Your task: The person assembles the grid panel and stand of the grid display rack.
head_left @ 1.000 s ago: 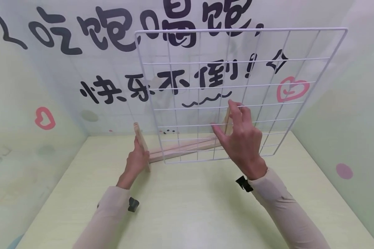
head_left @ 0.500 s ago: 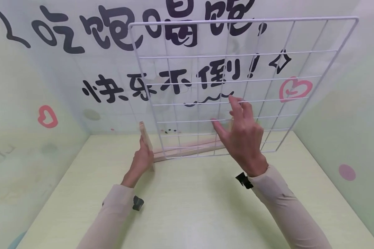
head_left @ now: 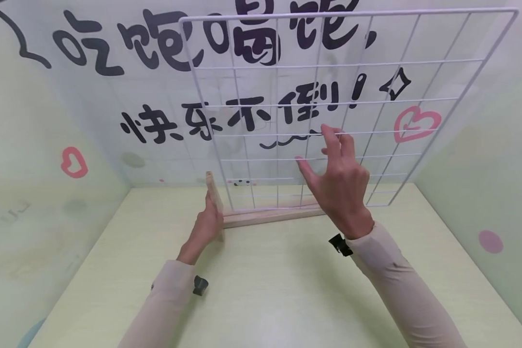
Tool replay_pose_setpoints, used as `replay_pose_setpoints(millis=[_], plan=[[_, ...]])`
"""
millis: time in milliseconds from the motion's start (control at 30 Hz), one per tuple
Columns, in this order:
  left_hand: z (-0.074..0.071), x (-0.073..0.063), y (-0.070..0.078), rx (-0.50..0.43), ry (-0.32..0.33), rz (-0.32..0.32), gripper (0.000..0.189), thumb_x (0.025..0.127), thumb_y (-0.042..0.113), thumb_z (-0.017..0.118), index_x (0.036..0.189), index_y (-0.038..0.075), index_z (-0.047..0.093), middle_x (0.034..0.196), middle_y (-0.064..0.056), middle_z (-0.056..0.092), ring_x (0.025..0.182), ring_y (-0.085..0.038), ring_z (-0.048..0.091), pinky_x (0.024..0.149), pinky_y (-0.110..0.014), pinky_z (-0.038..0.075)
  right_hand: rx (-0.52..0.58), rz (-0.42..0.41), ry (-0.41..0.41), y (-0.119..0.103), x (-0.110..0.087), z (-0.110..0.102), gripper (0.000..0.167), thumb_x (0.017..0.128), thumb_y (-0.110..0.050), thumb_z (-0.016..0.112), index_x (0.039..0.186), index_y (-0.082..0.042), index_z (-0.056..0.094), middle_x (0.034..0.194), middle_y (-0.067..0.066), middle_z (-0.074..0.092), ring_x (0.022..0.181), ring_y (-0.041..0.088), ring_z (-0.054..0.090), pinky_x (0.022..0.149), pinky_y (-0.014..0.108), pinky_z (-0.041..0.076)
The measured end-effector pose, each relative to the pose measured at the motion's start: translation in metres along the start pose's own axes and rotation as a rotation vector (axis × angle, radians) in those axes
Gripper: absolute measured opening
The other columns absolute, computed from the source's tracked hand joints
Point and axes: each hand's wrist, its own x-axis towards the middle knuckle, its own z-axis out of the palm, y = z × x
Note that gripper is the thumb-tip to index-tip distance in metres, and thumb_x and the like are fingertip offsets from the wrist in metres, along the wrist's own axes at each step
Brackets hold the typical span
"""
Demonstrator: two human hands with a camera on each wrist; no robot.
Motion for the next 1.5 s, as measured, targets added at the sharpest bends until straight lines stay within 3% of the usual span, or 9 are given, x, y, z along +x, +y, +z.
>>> replay_pose_setpoints(millis=[167, 400, 600, 700, 800, 933, 1167, 1500], plan=[[0.002, -0.003, 0.003, -0.012, -0.029, 0.015, 0.076, 0.102, 0.01, 0.039, 0.157, 0.01, -0.013, 0.119, -0.039, 0.058, 0.084, -0.037, 0.07, 0.056, -0.035, 0.056, 0.003, 0.013, 0.021, 0.001, 0.004, -0.001, 0.065, 0.08, -0.027, 0.084, 0.133, -0.003, 0.055, 0.112, 0.022, 0.062, 0.083, 0.029, 0.073, 0.04, 0.031, 0.029], [0.004, -0.005, 0.009, -0.007, -0.044, 0.097, 0.076, 0.102, 0.01, 0.04, 0.157, 0.012, -0.012, 0.114, -0.038, 0.061, 0.078, -0.034, 0.069, 0.052, -0.032, 0.055, -0.008, 0.03, 0.027, 0.004, 0.011, -0.004, 0.062, 0.082, -0.027, 0.082, 0.132, -0.003, 0.054, 0.113, 0.022, 0.061, 0.083, 0.029, 0.073, 0.041, 0.032, 0.03], [0.008, -0.009, 0.013, 0.001, -0.052, 0.136, 0.074, 0.103, 0.013, 0.039, 0.158, 0.013, -0.011, 0.1, -0.034, 0.065, 0.067, -0.028, 0.066, 0.05, -0.032, 0.053, 0.0, 0.051, 0.026, 0.004, 0.012, -0.002, 0.062, 0.081, -0.026, 0.083, 0.132, -0.003, 0.054, 0.113, 0.022, 0.061, 0.081, 0.029, 0.073, 0.042, 0.033, 0.031], [0.009, -0.012, 0.014, -0.017, -0.062, 0.149, 0.075, 0.103, 0.012, 0.041, 0.158, 0.012, -0.01, 0.105, -0.035, 0.064, 0.066, -0.028, 0.066, 0.049, -0.031, 0.052, 0.018, 0.048, 0.029, 0.003, 0.012, -0.001, 0.062, 0.081, -0.025, 0.083, 0.132, -0.003, 0.055, 0.113, 0.022, 0.061, 0.082, 0.029, 0.073, 0.041, 0.034, 0.031], [0.011, -0.017, 0.014, -0.025, -0.068, 0.152, 0.077, 0.101, 0.01, 0.043, 0.158, 0.011, -0.008, 0.115, -0.038, 0.061, 0.073, -0.03, 0.069, 0.051, -0.03, 0.054, 0.03, 0.043, 0.031, 0.002, 0.014, -0.001, 0.061, 0.082, -0.025, 0.081, 0.132, -0.004, 0.054, 0.114, 0.022, 0.06, 0.083, 0.028, 0.073, 0.041, 0.036, 0.034], [0.015, -0.021, 0.015, -0.02, -0.06, 0.154, 0.076, 0.102, 0.01, 0.043, 0.158, 0.011, -0.008, 0.116, -0.037, 0.061, 0.076, -0.03, 0.069, 0.052, -0.029, 0.054, 0.023, 0.043, 0.028, 0.002, 0.017, -0.002, 0.062, 0.083, -0.026, 0.081, 0.134, -0.005, 0.053, 0.115, 0.021, 0.06, 0.081, 0.028, 0.072, 0.042, 0.036, 0.034], [0.02, -0.03, 0.017, -0.025, -0.05, 0.151, 0.073, 0.101, 0.009, 0.044, 0.158, 0.008, -0.002, 0.108, -0.035, 0.064, 0.061, -0.024, 0.065, 0.047, -0.029, 0.052, 0.025, 0.055, 0.017, 0.001, 0.016, -0.001, 0.062, 0.083, -0.026, 0.081, 0.134, -0.005, 0.053, 0.114, 0.022, 0.06, 0.079, 0.029, 0.071, 0.044, 0.034, 0.033], [0.022, -0.047, 0.016, -0.036, -0.031, 0.134, 0.076, 0.1, 0.008, 0.046, 0.158, 0.008, -0.003, 0.105, -0.036, 0.064, 0.06, -0.024, 0.064, 0.045, -0.028, 0.051, 0.062, 0.049, 0.031, -0.006, 0.021, 0.004, 0.06, 0.084, -0.027, 0.08, 0.134, -0.006, 0.055, 0.115, 0.021, 0.06, 0.08, 0.027, 0.07, 0.043, 0.037, 0.038]])
